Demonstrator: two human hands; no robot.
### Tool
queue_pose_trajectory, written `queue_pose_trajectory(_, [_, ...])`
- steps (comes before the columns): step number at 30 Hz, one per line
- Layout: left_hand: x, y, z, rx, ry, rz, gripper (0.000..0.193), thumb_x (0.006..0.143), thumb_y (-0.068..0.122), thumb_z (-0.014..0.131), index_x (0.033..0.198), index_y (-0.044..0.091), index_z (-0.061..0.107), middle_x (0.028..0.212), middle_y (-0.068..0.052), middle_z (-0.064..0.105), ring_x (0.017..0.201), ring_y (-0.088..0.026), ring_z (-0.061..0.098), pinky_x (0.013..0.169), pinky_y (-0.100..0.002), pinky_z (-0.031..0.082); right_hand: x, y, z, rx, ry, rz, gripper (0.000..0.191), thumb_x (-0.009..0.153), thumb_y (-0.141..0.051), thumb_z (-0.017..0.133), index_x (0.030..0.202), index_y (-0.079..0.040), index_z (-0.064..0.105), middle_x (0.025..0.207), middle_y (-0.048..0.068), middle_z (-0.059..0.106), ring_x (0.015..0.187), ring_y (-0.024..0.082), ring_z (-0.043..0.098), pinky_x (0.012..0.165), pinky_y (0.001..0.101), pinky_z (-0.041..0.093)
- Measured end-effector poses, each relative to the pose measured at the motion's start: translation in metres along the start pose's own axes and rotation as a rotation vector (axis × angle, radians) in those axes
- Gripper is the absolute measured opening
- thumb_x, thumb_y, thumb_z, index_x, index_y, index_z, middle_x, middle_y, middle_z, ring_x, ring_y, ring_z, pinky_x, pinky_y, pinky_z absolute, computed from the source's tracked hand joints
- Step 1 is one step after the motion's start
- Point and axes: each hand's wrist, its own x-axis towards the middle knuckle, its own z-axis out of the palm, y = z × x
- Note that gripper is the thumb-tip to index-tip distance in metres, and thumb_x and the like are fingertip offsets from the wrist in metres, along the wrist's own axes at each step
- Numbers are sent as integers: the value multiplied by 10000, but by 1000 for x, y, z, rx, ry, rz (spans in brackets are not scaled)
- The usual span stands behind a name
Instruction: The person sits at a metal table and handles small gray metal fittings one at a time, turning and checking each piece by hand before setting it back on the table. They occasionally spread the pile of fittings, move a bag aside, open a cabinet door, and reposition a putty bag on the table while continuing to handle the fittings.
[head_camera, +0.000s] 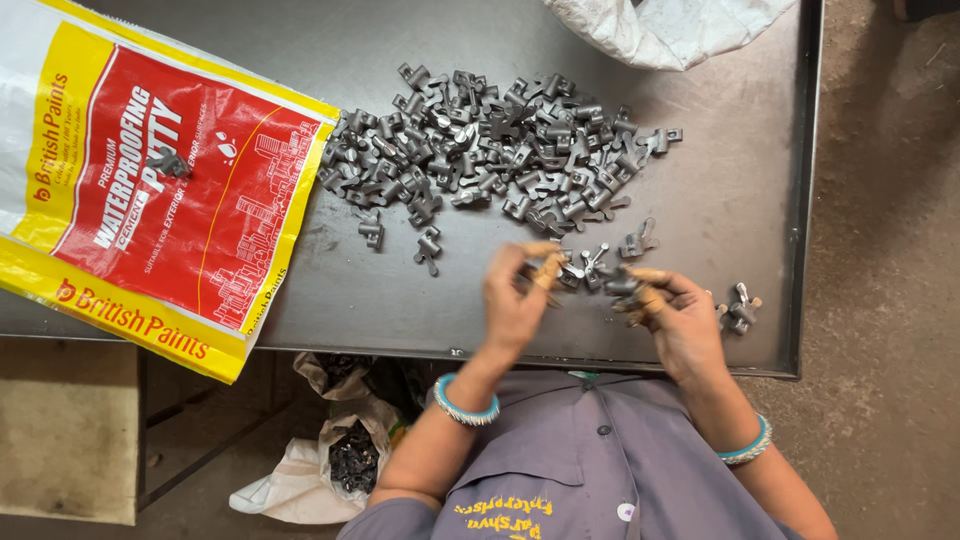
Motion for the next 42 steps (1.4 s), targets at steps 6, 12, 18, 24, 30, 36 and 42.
queue_pose_trajectory(6, [-6, -36, 3, -909, -115, -579, 623, 985, 591, 474, 1060, 9, 683, 988, -174, 738, 847, -288, 776, 707, -418, 665, 16, -38, 36, -1116, 60, -477, 398, 786, 33, 788, 1172, -11, 702, 1152, 161, 692, 1074, 323, 619, 921, 402, 517])
queue_pose_trajectory(12, [0, -51, -35, -782, 11, -478, 519, 1033, 480, 582, 1042, -31, 674, 958, -187, 735, 819, -305, 767, 696, -414, 649, 47, -33, 20, -1379, 3, -682, 399, 710, 87, 759, 1080, -47, 696, 1233, 161, 703, 1178, 359, 610, 1010, 461, 478])
queue_pose_trajectory(18, [-2, -44, -19, -701, -150, -400, 385, 1016, 223, 663, 1278, -58, 643, 1148, -179, 729, 956, -269, 744, 798, -393, 637, 39, -19, -23, -80, -129, -312, 300, 900, 106, 690, 1143, -68, 666, 1239, 108, 705, 1188, 233, 670, 1048, 390, 533])
queue_pose_trajectory(24, [1, -39, 16, -787, -295, -505, 509, 1046, 315, 586, 1378, -71, 565, 1279, -204, 684, 1041, -300, 742, 852, -450, 641, 21, -15, -20, 331, -105, -54, 263, 862, 4, 736, 1106, -66, 668, 1147, 90, 723, 1100, 243, 705, 939, 395, 604])
queue_pose_trajectory(30, [-1, -46, 16, -939, -320, -652, 651, 1055, 522, 493, 1439, 0, 561, 1272, -163, 676, 1072, -270, 713, 844, -469, 638, 22, -23, 22, -242, -90, -71, 221, 926, -34, 758, 1146, -32, 738, 1019, 71, 721, 815, 104, 631, 625, 234, 480])
queue_pose_trajectory(36, [0, -60, -1, -1074, -293, -596, 546, 1061, 445, 576, 1403, 19, 590, 1281, -167, 691, 1096, -307, 724, 836, -407, 621, 66, -53, 73, -1015, 41, -595, 280, 845, 4, 765, 1116, -66, 751, 1133, 69, 711, 904, 192, 579, 652, 273, 529])
queue_pose_trajectory(42, [-2, -43, -31, -904, -213, -547, 503, 993, 318, 683, 1378, 3, 604, 1225, -145, 727, 1031, -262, 744, 788, -386, 635, 91, -49, 79, -1367, 82, -768, 282, 787, -3, 807, 1045, -53, 707, 985, 111, 688, 960, 328, 568, 830, 444, 496])
